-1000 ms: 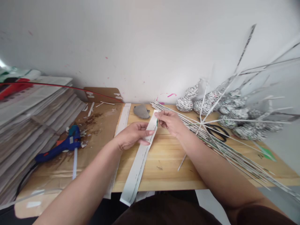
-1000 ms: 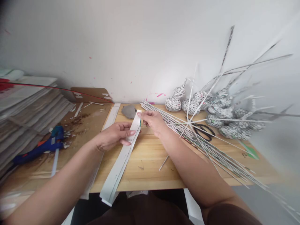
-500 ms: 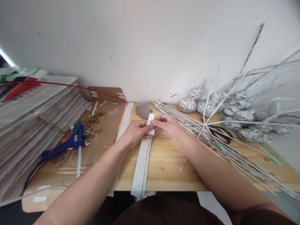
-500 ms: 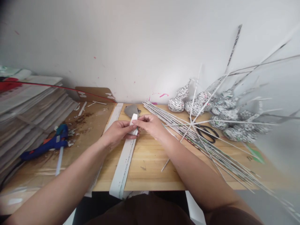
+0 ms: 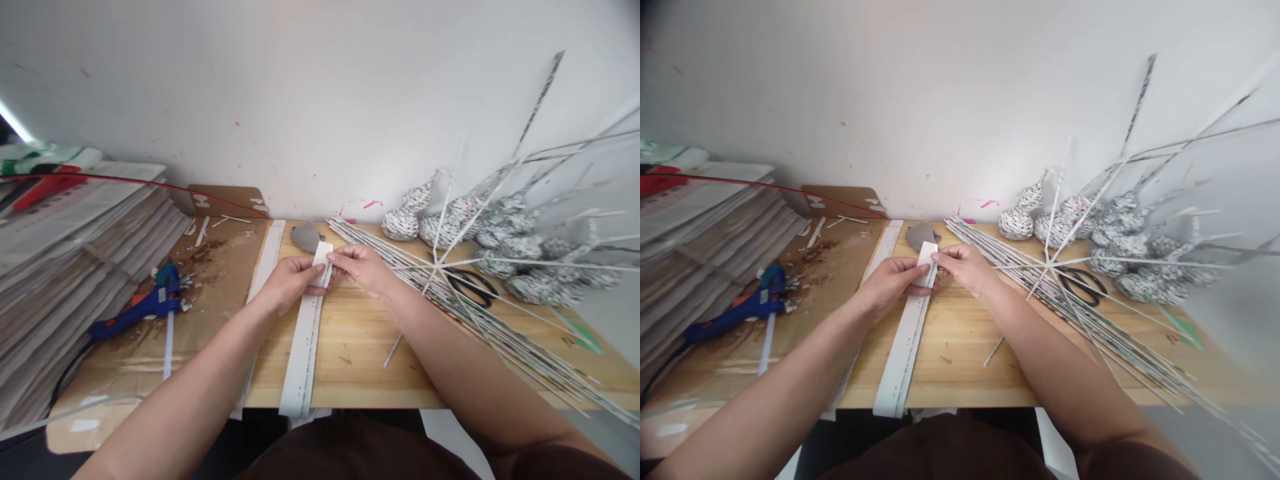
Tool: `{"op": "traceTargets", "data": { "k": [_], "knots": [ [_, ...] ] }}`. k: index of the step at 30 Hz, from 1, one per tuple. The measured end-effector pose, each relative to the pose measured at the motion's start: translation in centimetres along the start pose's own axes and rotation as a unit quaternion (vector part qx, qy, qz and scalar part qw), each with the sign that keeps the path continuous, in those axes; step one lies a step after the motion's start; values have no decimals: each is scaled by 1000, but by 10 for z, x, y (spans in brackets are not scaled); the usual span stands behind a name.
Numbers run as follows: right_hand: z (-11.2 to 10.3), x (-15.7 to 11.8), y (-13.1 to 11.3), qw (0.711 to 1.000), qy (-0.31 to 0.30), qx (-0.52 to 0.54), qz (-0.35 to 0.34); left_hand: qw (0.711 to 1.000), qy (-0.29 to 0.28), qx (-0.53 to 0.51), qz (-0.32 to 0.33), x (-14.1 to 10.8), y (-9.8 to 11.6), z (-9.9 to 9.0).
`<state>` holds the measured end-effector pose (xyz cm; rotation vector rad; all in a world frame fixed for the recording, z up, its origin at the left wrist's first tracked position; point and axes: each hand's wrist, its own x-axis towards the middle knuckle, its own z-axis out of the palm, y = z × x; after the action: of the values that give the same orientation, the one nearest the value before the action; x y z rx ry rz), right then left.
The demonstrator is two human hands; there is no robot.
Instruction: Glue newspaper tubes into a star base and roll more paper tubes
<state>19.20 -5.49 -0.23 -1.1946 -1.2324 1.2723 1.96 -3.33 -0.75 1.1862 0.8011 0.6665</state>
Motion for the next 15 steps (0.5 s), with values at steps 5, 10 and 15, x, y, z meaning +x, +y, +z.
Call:
{"op": "traceTargets", "data": {
  "k": [5, 10, 15],
  "knots": [
    [-1, 0, -3, 1000, -13, -11, 0, 1000, 7, 8, 0, 1, 0, 0],
    [-4, 1, -4, 999, -27, -5, 18, 1000, 8, 20, 3, -2, 2, 2],
    [-2, 2, 1, 1000, -1, 6, 26, 999, 19, 39, 16, -3, 3, 4]
  ]
}}
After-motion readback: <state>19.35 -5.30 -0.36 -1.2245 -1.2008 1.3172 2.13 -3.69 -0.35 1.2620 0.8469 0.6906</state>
